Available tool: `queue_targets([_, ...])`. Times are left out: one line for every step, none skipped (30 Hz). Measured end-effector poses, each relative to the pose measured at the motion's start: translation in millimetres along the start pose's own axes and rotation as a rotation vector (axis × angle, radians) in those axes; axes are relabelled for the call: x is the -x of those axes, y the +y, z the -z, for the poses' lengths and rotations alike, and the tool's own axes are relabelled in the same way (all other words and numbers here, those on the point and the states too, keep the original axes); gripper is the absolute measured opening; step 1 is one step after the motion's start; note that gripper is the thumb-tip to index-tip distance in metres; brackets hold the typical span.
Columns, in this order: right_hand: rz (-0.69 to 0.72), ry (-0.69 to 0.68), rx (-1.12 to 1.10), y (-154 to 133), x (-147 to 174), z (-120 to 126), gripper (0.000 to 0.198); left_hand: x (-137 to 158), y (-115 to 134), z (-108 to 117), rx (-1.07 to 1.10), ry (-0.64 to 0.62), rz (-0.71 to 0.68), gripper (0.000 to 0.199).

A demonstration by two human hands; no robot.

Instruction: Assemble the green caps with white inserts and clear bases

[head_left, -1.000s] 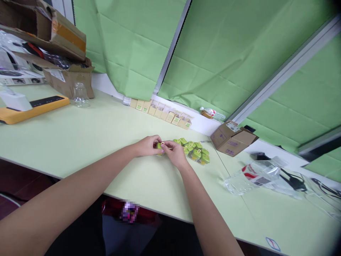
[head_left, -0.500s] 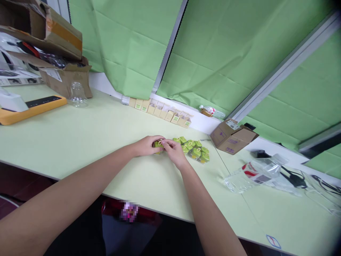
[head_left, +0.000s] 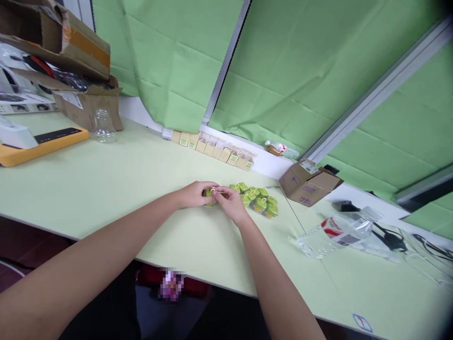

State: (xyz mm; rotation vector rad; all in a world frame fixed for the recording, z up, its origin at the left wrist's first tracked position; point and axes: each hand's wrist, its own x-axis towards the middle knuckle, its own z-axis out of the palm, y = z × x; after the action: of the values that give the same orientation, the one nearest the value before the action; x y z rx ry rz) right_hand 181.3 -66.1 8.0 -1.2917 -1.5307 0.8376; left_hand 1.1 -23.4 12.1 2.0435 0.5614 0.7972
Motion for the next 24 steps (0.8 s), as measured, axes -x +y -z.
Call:
queue_targets([0.001,0.001,0.001,0.2,-0.1,0.0,0.028,0.2,0.2,0.1,0.001,-0.001,-0.001,0.045])
queue_targets([0.002,0.0,0.005,0.3,-0.1,0.0,0.028,0.3,0.3,0.2,0.002,-0.003,-0.001,0.045])
queue_targets([0.003,-0.001,0.01,0.2,-0.1,0.0,0.027,0.5,0.2,0.3,0.003,-0.006,0.001,0.044])
queue_targets([0.005,0.0,0.013,0.1,0.1,0.1,0.027,0.5,0.1,0.3,0.003,-0.007,0.003,0.043])
queue_targets([0.007,-0.001,0.014,-0.1,0.3,0.2,0.027,0.6,0.0,0.3,0.005,-0.007,0.005,0.043])
queue_targets([0.008,-0.002,0.014,-0.3,0.5,0.3,0.026,0.5,-0.1,0.2,0.008,-0.008,0.007,0.043])
queue_targets([0.008,-0.003,0.014,-0.6,0.7,0.4,0.026,0.4,-0.1,0.1,0.012,-0.011,0.011,0.043])
queue_targets([0.006,-0.004,0.014,-0.8,0.8,0.5,0.026,0.3,0.0,0.1,0.017,-0.018,0.014,0.043])
queue_targets([0.004,-0.006,0.015,-1.0,0.9,0.6,0.026,0.2,0.3,0.0,0.022,-0.026,0.018,0.043])
queue_targets([0.003,-0.008,0.017,-1.1,0.9,0.6,0.026,0.1,0.8,-0.1,0.027,-0.037,0.02,0.042])
queue_targets([0.004,-0.009,0.019,-1.2,0.8,0.7,0.026,0.1,1.5,-0.1,0.029,-0.045,0.021,0.042])
queue_targets([0.008,-0.011,0.021,-1.2,0.7,0.8,0.026,0.1,2.1,0.0,0.03,-0.051,0.021,0.041])
queue_targets([0.011,-0.013,0.022,-1.1,0.7,0.8,0.027,0.2,2.8,0.0,0.03,-0.054,0.021,0.041])
queue_targets([0.013,-0.014,0.023,-1.0,0.6,0.9,0.027,0.2,3.5,0.1,0.029,-0.055,0.024,0.04])
queue_targets([0.013,-0.013,0.024,-0.8,0.5,1.0,0.027,0.2,4.0,0.1,0.028,-0.053,0.028,0.04])
queue_targets([0.013,-0.012,0.027,-0.7,0.5,1.1,0.027,0.3,4.4,0.2,0.026,-0.05,0.033,0.04])
queue_targets([0.013,-0.011,0.028,-0.5,0.5,1.2,0.027,0.2,4.8,0.2,0.024,-0.046,0.038,0.039])
queue_targets([0.014,-0.011,0.029,-0.3,0.6,1.2,0.026,0.2,5.1,0.2,0.021,-0.039,0.041,0.039])
queue_targets([0.016,-0.013,0.03,-0.2,0.6,1.2,0.025,0.2,5.5,0.1,0.018,-0.033,0.045,0.039])
queue_targets([0.018,-0.015,0.03,-0.2,0.7,1.1,0.025,0.2,5.8,0.1,0.014,-0.028,0.047,0.039])
queue_targets([0.02,-0.015,0.031,-0.4,0.9,0.8,0.025,0.2,6.2,0.1,0.011,-0.024,0.048,0.039])
queue_targets([0.021,-0.016,0.034,-0.7,1.2,0.4,0.025,0.3,6.5,0.2,0.01,-0.022,0.046,0.04])
queue_targets([0.022,-0.016,0.041,-1.2,1.5,-0.2,0.025,0.4,6.5,0.5,0.012,-0.027,0.041,0.04])
queue_targets([0.024,-0.011,0.052,-1.9,1.9,-0.8,0.025,0.6,6.2,1.0,0.015,-0.038,0.034,0.04])
